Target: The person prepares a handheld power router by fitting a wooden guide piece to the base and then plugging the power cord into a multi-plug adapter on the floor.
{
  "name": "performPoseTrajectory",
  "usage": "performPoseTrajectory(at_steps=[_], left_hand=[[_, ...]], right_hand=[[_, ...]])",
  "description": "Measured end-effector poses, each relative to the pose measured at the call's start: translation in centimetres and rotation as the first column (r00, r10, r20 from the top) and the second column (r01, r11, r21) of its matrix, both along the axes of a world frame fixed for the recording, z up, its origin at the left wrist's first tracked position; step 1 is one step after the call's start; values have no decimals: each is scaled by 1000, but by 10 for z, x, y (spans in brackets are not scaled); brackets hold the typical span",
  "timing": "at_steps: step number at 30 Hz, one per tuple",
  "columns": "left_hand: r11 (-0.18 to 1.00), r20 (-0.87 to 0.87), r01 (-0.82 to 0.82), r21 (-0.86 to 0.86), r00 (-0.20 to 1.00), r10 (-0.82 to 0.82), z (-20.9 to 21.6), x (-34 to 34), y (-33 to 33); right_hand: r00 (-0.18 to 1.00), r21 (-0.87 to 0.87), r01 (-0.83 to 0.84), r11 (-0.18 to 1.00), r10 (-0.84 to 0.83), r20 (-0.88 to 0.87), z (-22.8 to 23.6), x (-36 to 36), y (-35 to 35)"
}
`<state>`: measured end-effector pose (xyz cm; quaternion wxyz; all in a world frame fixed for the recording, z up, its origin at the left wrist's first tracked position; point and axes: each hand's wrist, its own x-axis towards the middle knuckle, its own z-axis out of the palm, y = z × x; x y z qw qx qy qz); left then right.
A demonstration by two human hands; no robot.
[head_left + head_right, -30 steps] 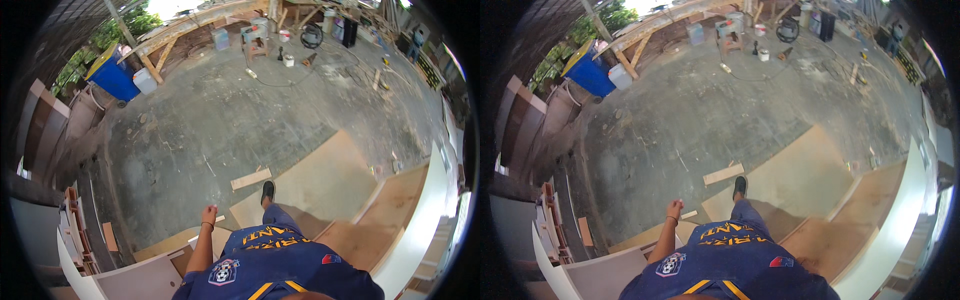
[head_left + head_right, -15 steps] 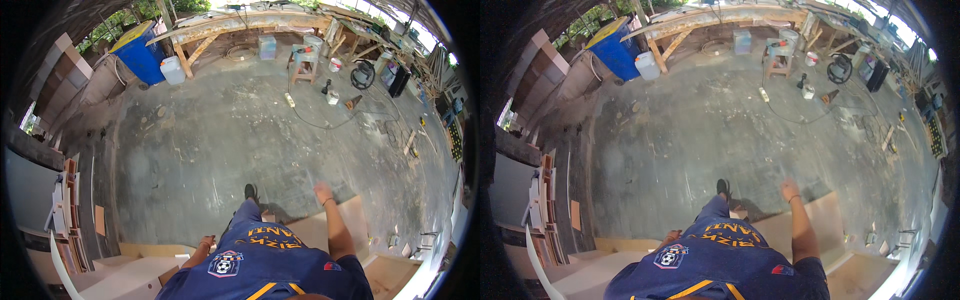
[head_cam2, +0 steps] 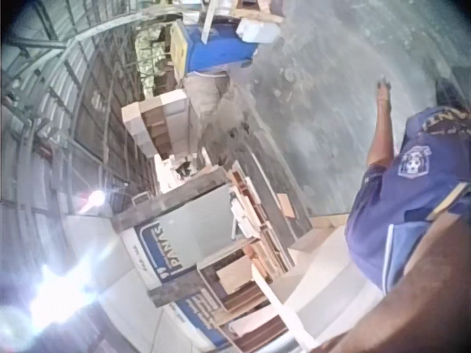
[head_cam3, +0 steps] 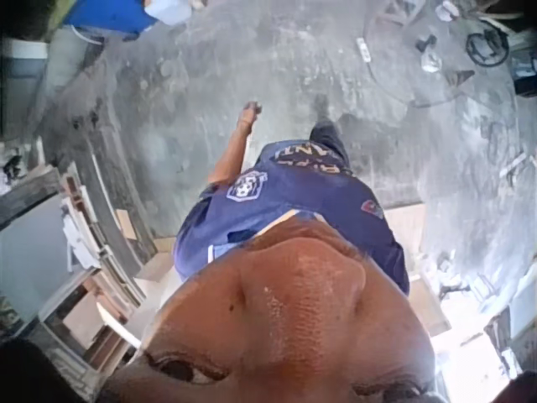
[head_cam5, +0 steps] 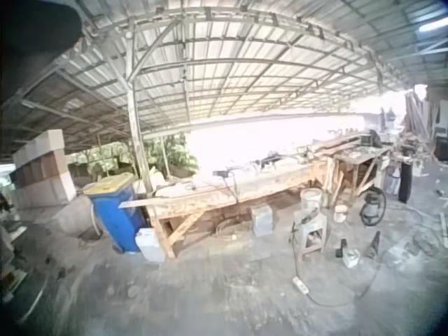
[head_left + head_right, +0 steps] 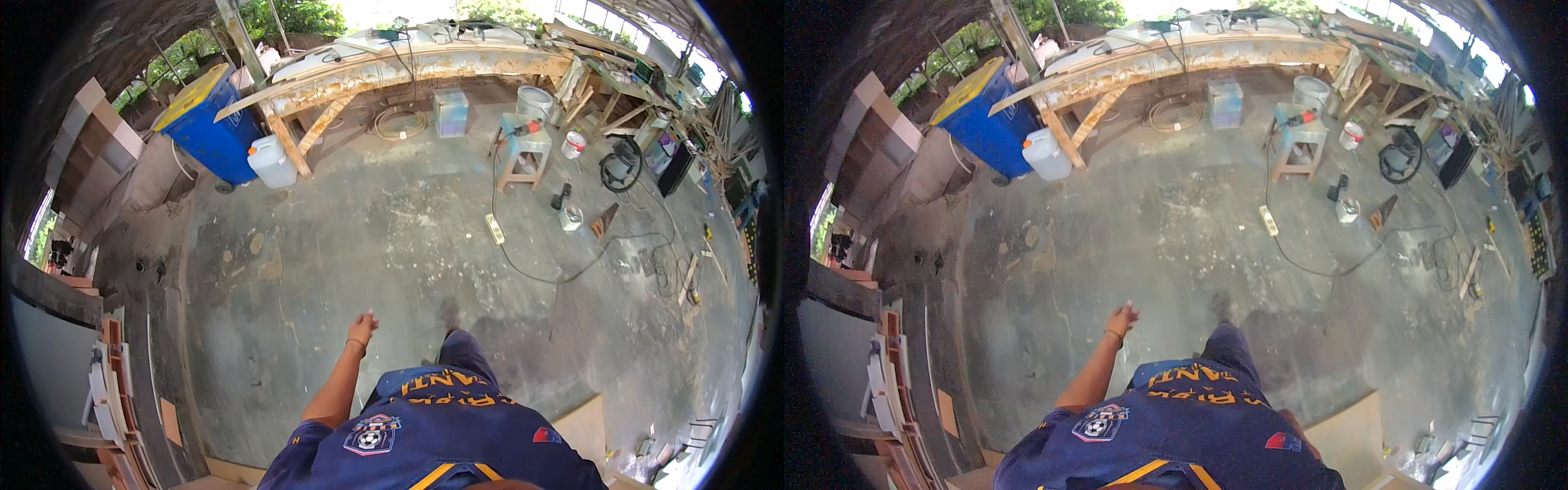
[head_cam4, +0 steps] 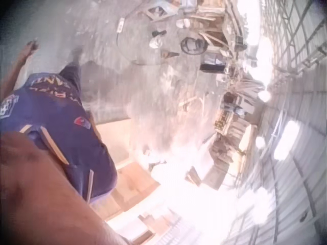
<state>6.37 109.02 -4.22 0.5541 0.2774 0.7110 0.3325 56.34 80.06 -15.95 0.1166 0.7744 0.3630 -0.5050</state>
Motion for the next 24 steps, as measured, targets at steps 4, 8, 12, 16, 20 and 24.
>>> performPoseTrajectory(at_steps=[4,8,12,16,20,24], left_hand=[[959,12,104,265,994,-111,53,37,197],[916,99,104,386,983,-154,86,89,374],[934,253,89,346,950,-184,134,107,512],[949,621,32,313,749,-230,215,122,641],[920,668,-4,393,689,-282,249,98,793],[932,661,-115,345,735,-154,250,78,967]], right_hand=[[999,-115,49,992,-52,-18,-25,2,84],[999,-33,48,998,-49,-17,-62,32,267],[980,291,197,936,-181,-82,-42,50,522],[914,692,374,618,-117,-389,53,39,776],[820,703,484,521,9,-572,185,-18,883],[939,783,327,528,-88,-333,96,-4,913]])
